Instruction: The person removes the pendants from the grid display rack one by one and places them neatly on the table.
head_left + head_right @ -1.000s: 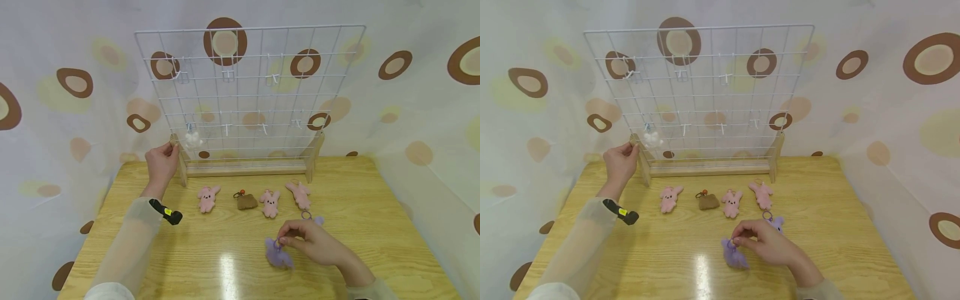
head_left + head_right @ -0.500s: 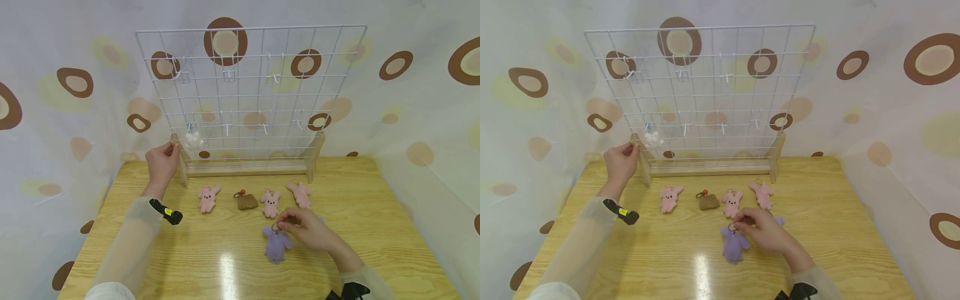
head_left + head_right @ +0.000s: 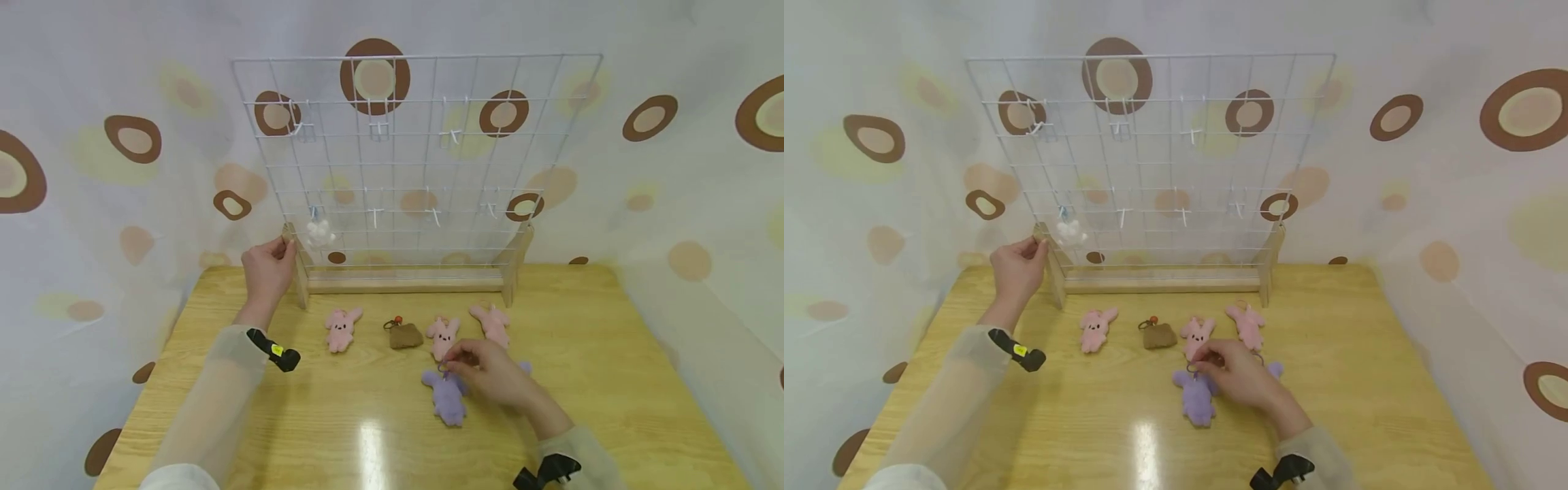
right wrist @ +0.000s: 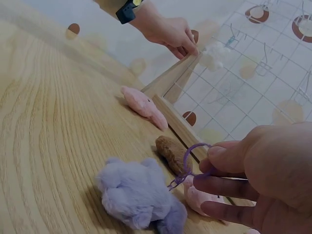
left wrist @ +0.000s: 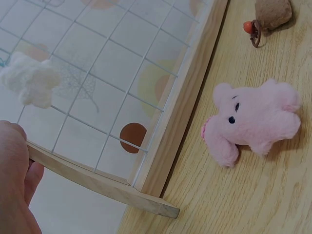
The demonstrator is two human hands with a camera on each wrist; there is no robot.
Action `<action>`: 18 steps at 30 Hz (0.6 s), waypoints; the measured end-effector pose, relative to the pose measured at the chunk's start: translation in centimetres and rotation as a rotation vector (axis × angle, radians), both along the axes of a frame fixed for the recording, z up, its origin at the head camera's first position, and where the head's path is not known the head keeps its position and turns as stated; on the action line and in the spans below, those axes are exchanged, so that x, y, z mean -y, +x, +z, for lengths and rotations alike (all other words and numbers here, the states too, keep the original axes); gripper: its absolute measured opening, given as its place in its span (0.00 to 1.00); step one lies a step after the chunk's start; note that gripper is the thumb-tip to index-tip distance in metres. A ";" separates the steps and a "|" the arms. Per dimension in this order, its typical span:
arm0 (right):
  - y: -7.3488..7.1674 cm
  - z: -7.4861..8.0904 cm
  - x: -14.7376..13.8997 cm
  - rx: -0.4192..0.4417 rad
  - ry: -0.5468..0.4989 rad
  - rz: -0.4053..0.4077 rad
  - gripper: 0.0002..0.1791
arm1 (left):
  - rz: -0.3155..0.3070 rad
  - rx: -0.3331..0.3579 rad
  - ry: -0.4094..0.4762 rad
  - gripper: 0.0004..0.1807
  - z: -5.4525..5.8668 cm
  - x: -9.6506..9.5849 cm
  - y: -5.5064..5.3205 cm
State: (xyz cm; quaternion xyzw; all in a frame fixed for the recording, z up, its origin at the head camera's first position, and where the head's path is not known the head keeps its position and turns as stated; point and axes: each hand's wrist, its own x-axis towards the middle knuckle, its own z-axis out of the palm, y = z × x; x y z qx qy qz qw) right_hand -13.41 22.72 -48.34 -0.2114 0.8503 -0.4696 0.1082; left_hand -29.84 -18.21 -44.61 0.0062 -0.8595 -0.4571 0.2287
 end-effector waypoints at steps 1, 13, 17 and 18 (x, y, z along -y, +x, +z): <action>0.1 -0.1 0.0 -0.003 0.002 -0.009 0.05 | -0.004 0.002 -0.001 0.14 0.0 -0.1 0.0; -0.6 0.8 0.4 -0.114 -0.076 -0.010 0.07 | 0.000 -0.022 -0.005 0.14 -0.3 0.0 0.0; -0.7 1.0 0.4 -0.104 -0.094 0.004 0.07 | -0.006 -0.011 0.005 0.14 -0.2 0.1 0.0; -0.8 1.0 0.4 -0.102 -0.099 0.008 0.08 | -0.006 -0.013 0.007 0.14 -0.2 0.1 0.0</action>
